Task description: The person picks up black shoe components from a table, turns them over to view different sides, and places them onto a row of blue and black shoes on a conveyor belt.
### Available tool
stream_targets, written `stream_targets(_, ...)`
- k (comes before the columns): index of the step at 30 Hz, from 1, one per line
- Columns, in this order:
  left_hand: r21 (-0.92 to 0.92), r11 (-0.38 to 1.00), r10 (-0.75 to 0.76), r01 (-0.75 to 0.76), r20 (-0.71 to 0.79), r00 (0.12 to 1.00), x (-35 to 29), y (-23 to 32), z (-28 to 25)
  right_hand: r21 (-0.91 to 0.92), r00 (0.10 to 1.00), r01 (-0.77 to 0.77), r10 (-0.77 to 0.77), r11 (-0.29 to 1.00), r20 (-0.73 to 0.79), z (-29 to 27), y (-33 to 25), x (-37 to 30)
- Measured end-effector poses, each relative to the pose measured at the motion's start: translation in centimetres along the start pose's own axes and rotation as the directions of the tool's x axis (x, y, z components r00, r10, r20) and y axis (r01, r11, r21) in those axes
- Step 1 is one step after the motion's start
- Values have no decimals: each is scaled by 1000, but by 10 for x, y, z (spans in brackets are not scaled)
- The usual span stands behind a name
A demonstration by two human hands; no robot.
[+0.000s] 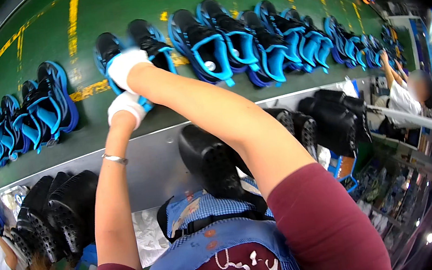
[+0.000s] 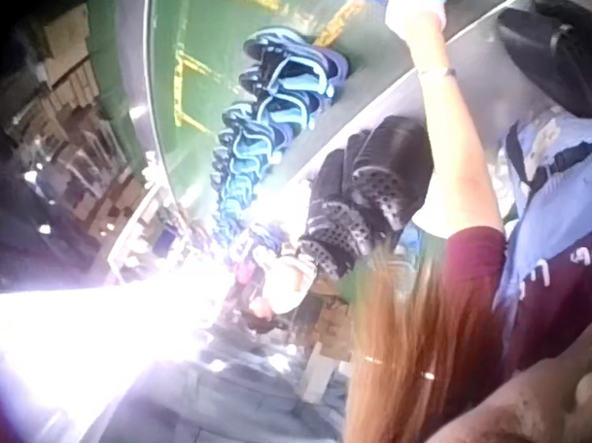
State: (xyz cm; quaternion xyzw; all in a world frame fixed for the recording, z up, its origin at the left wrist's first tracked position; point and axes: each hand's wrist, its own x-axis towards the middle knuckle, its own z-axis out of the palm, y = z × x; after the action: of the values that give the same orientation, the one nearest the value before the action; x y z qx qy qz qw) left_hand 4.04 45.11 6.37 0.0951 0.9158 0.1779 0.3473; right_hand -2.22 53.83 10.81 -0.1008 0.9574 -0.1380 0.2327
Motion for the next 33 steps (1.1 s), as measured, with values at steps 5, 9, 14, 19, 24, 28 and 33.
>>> stream_targets(5, 38, 999, -35, 39, -105, 994, -35, -5, -10, 36, 922, 388, -388, 921, 10, -59, 14, -106)
stream_targets(9, 99, 993, -30, 64, -315, 949, -66, -25, -12, 90, 904, 384, -355, 919, -238, -76, 83, -231)
stream_targets(14, -12, 996, 56, -88, -692, 720, -130, -31, 12, 207, 970, 153, -107, 966, -218, -65, 135, -356)
stream_targets(19, -321, 939, -84, -120, -556, 827, -188, 9, 61, 103, 964, 116, -87, 988, -252, -30, 136, -388)
stream_targets(24, -404, 902, -78, -151, -498, 864, -219, 65, 86, 92, 937, 161, -122, 983, -327, -21, 149, -387)
stream_targets(28, -432, 884, -70, -179, -501, 863, -238, 79, 87, 144, 965, 177, -143, 974, -219, -39, 153, -395)
stream_targets(33, -771, 550, -31, -322, -403, 915, -241, 102, 79, 192, 898, 346, -265, 918, -351, -75, 134, -413)
